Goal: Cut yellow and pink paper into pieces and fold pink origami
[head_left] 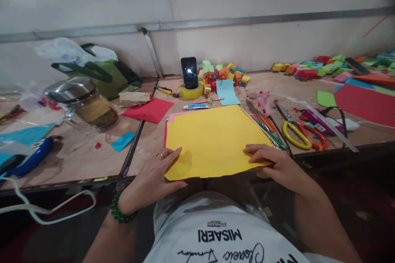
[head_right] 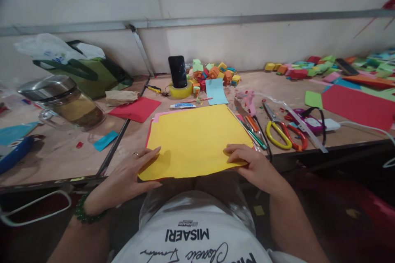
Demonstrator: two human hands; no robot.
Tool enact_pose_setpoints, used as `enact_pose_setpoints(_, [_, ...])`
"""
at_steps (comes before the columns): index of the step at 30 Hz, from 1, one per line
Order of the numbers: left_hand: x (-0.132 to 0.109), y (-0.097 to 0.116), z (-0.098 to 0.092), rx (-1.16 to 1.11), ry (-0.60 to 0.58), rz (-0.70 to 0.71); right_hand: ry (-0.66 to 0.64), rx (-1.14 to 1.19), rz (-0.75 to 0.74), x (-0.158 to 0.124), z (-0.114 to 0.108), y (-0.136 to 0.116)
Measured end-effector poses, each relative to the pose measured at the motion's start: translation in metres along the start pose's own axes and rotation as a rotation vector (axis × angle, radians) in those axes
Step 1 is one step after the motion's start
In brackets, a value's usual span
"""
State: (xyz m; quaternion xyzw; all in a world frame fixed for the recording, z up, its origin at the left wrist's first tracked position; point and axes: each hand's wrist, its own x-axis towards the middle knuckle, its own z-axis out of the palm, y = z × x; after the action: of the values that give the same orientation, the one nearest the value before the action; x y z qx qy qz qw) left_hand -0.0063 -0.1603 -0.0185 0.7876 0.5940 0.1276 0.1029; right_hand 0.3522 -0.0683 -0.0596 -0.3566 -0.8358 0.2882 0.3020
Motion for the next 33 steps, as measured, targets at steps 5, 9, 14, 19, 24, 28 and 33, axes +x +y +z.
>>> enact_pose_setpoints(5, [0.005,0.004,-0.009,0.061,-0.018,0.067,0.003,-0.065,-0.064,0.001,0.000,-0.005])
enact_pose_setpoints(9, [0.003,0.005,-0.009,0.032,0.065,0.150,0.075,-0.174,-0.161,0.002,0.002,-0.009])
enact_pose_setpoints(14, [0.008,0.001,-0.004,0.109,0.344,0.201,0.406,-0.530,-0.302,0.017,0.000,-0.017])
enact_pose_setpoints(19, [0.015,-0.004,0.004,0.151,0.399,0.204,0.362,-0.539,-0.354,0.029,0.002,-0.008])
enact_pose_setpoints(24, [0.009,-0.009,0.010,-0.007,0.243,0.143,0.116,-0.263,-0.146,0.019,0.001,0.011])
enact_pose_setpoints(28, [0.004,-0.012,0.011,-0.099,0.234,0.113,0.062,-0.134,-0.022,0.015,-0.005,0.012])
enact_pose_setpoints(33, [0.003,-0.014,0.010,-0.105,0.170,0.042,0.033,-0.075,-0.001,0.017,-0.009,0.010])
